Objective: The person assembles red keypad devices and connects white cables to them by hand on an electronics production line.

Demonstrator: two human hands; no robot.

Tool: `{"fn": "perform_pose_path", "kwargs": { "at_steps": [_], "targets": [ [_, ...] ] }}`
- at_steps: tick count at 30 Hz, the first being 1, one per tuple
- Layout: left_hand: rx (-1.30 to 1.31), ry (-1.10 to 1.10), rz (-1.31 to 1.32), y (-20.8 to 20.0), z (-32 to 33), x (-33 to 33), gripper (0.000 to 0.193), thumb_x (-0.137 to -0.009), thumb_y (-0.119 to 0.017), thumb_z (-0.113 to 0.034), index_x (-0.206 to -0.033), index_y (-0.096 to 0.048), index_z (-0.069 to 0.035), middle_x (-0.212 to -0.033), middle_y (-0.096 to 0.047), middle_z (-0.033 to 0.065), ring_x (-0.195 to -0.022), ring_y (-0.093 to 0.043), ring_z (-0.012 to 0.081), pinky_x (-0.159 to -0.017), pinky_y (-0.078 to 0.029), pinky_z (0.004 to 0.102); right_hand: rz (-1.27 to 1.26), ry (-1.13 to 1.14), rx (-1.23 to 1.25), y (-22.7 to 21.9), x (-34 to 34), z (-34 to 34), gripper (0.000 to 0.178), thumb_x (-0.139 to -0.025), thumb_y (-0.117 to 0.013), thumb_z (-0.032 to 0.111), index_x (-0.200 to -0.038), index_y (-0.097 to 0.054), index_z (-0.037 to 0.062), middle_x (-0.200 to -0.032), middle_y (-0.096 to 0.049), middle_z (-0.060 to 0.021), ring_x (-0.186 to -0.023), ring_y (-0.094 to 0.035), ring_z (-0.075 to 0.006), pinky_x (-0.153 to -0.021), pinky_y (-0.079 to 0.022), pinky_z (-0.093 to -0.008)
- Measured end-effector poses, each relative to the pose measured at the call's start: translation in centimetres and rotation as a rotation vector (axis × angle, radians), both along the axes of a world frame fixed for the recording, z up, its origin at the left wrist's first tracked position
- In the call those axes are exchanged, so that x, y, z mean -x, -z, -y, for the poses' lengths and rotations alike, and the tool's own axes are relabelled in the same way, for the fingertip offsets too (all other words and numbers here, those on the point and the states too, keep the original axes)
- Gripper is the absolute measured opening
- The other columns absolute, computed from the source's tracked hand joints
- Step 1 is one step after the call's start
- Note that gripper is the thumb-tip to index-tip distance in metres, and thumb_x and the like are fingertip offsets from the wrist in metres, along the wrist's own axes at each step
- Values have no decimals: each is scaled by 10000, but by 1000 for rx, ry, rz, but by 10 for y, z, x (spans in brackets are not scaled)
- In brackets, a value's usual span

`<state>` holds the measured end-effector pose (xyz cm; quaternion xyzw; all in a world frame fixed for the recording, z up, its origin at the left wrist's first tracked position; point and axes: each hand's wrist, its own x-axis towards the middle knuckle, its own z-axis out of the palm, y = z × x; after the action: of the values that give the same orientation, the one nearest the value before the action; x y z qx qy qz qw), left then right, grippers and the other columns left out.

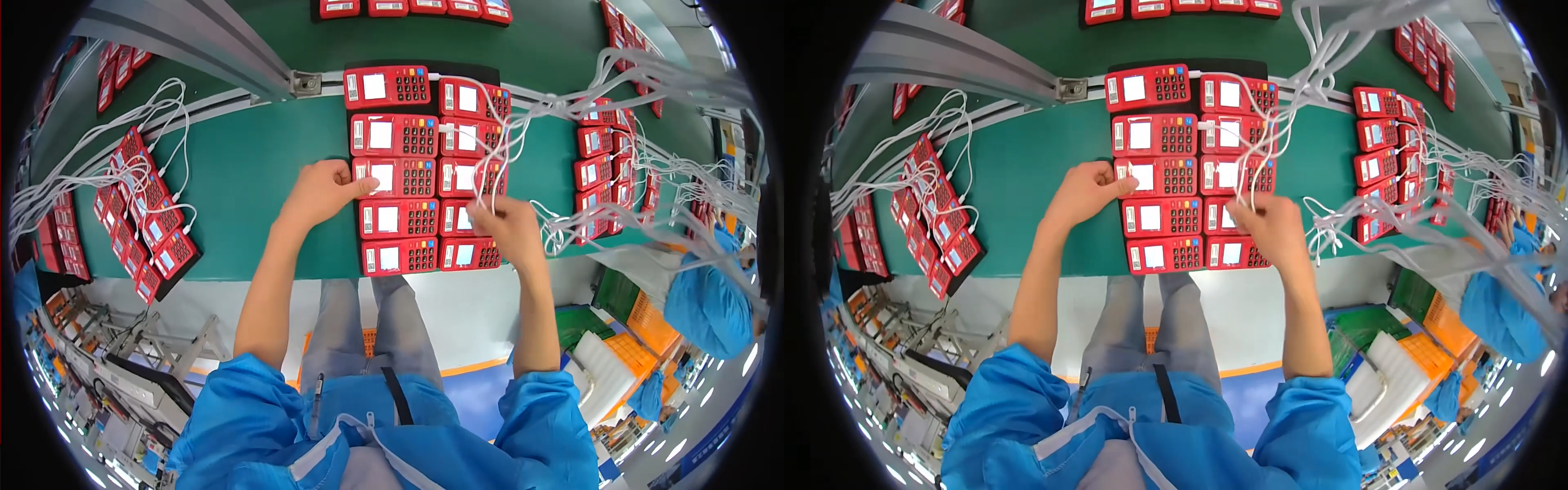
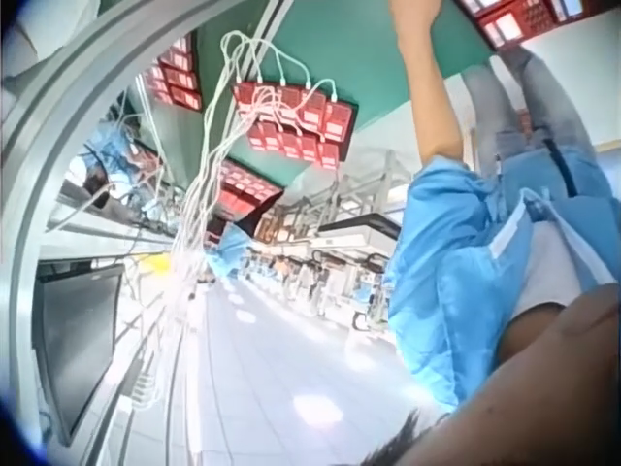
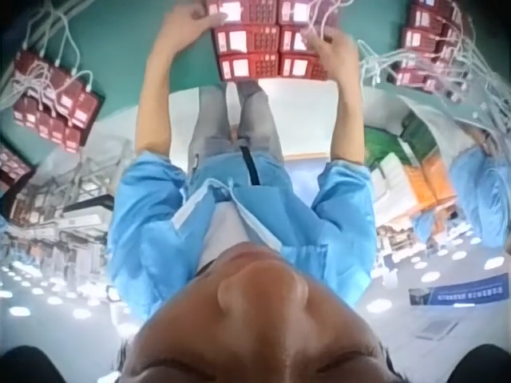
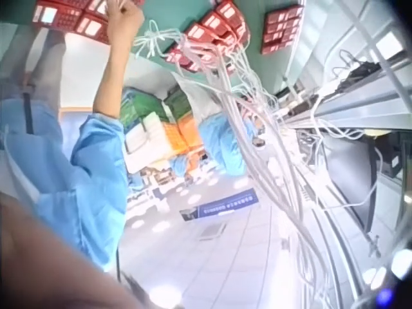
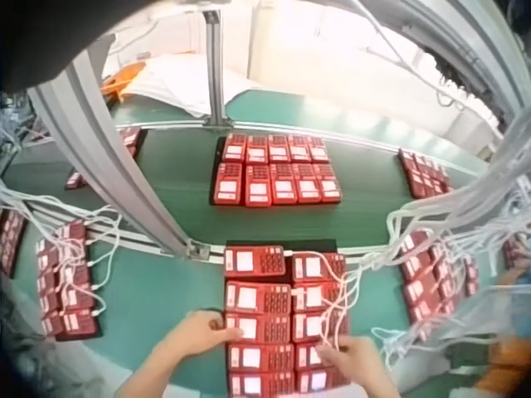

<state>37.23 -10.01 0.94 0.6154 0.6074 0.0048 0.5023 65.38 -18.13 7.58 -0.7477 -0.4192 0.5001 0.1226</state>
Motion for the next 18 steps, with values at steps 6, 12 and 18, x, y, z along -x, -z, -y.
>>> {"fn": "perform_pose_path", "kwargs": {
  "at_steps": [6,12,18],
  "targets": [
    [103,-62,181,9,5,18,392,-863,-689,-380,-819,-614,2,-693,-615,20,-621,-513,101,-565,-418,279,-466,512,-338,39,49,-18,179,-913,-631,116,-902,-622,-63,-948,-687,-161,-878,-688,-201,-766,-583,-303],
    [85,-74,267,24,9,21,367,-884,-675,-353,-876,-620,9,-703,-615,4,-631,-498,82,-567,-405,268,-680,664,-408,48,71,-20,224,-955,-589,182,-897,-573,-34,-1031,-681,-161,-875,-663,-162,-804,-551,-270],
    [68,-89,303,21,10,18,375,-881,-679,-361,-907,-637,11,-705,-620,11,-633,-496,77,-567,-405,266,-589,706,-492,56,84,-23,270,-967,-578,226,-873,-572,-27,-1021,-689,-145,-831,-639,-131,-763,-524,-267]
  ]
}}
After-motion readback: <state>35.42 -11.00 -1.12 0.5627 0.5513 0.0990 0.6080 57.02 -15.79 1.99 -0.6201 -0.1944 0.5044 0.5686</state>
